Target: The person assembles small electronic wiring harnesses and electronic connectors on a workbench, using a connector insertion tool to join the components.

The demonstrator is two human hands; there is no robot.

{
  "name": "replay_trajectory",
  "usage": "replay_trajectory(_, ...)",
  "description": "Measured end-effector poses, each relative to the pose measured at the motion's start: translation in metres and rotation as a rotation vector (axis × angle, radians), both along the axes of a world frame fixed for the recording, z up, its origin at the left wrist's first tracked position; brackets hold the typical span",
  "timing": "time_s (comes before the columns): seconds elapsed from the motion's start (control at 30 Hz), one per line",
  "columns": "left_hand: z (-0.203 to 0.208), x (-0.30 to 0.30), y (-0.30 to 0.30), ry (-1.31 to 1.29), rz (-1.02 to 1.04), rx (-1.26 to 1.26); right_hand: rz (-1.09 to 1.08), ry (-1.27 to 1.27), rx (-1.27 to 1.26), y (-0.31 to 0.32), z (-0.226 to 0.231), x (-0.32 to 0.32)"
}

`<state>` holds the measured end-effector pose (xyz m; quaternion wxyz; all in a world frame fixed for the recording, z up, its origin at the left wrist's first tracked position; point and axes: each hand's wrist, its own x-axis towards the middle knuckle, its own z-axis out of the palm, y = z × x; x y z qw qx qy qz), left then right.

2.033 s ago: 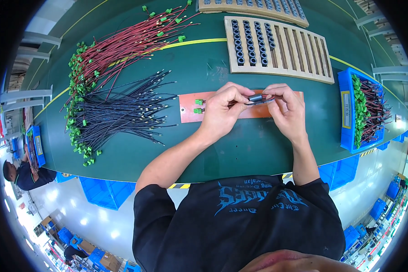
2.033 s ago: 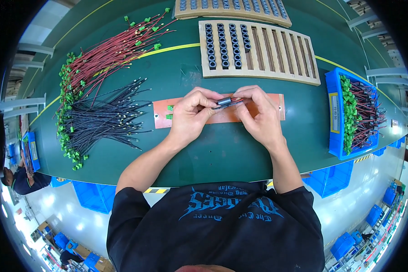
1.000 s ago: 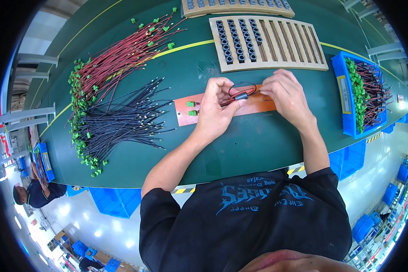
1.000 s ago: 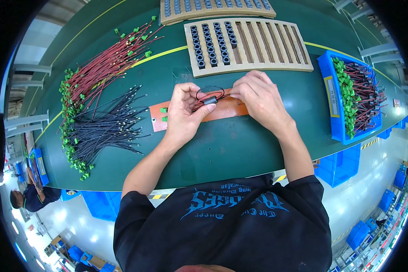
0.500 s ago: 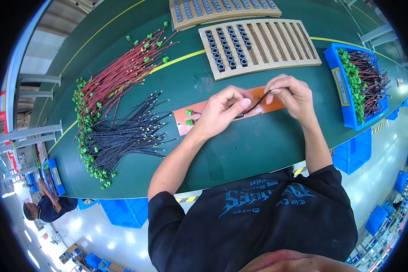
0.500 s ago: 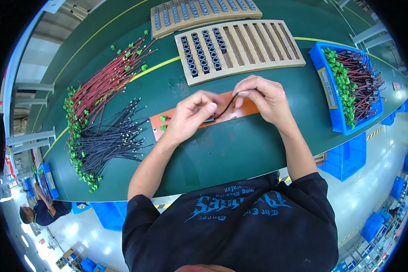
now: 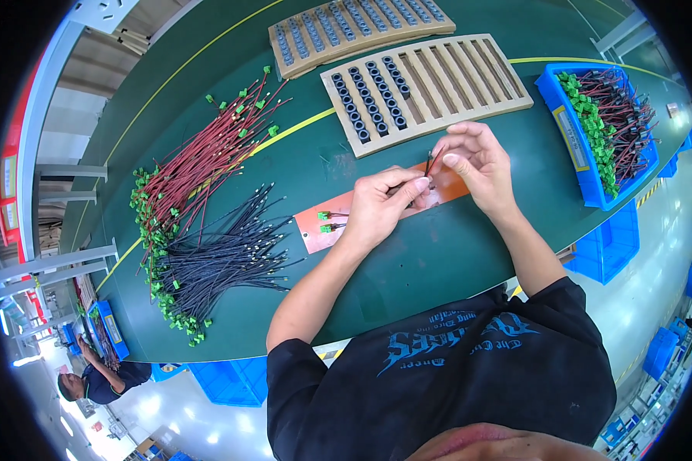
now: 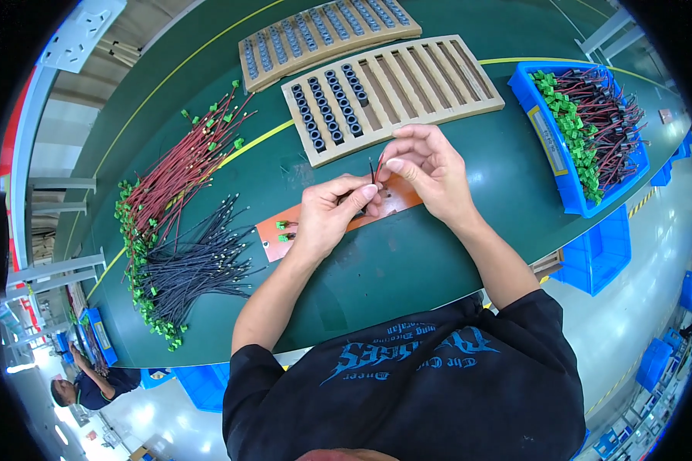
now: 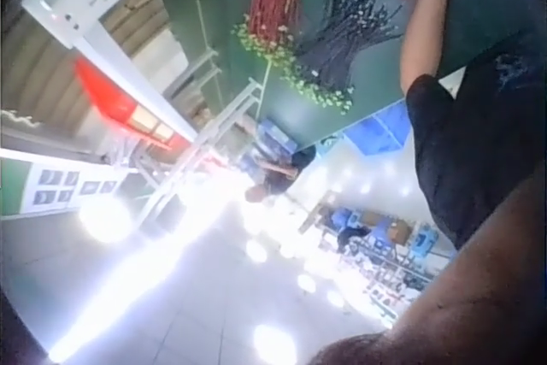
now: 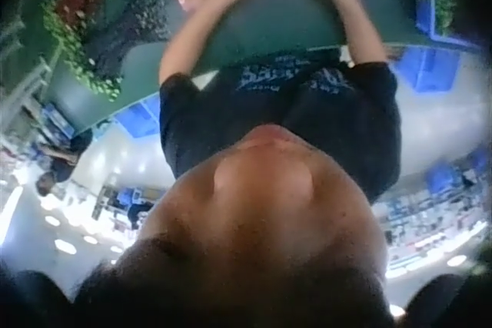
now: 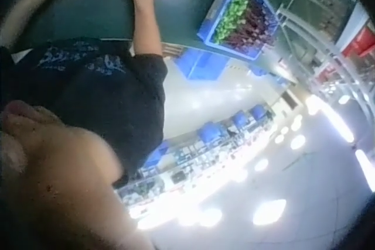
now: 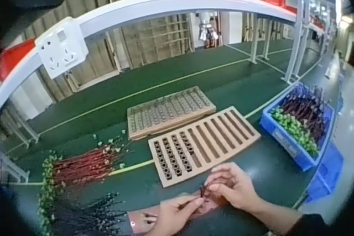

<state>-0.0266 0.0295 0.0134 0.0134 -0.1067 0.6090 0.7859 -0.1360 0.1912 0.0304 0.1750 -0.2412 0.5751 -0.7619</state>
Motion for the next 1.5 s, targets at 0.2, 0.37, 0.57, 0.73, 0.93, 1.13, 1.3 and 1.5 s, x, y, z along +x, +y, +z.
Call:
replay_trajectory(0.2,-0.004,0.003,0.005,0.168,0.15,-0.24,0.037,0.243,0.353,0.005,-0.007,0.01)
replay_trajectory(0.37,0.0,0.002,0.007,0.224,0.186,-0.16,0.101,0.264,0.256,0.004,-0.011,0.002)
replay_trajectory(0.57,-0.01,0.004,0.004,0.175,0.18,-0.216,0.147,0.189,0.215,0.005,-0.014,-0.001)
replay_trajectory(0.73,-0.005,0.005,0.012,0.199,0.208,-0.268,0.21,0.27,0.22,0.006,-0.02,-0.005)
replay_trajectory(0.93,-0.007,0.006,0.012,0.186,0.209,-0.295,0.088,0.084,0.181,0.004,-0.015,0.003)
replay_trajectory(1.13,-0.011,0.005,0.014,0.23,0.197,-0.354,0.141,0.092,0.215,0.004,-0.017,-0.001)
replay_trajectory(1.3,-0.007,0.005,0.011,0.174,0.153,-0.374,0.16,0.165,0.283,0.001,-0.008,-0.005)
replay_trajectory(1.5,-0.004,0.003,0.011,0.207,0.151,-0.33,0.185,0.109,0.373,0.0,-0.008,-0.003)
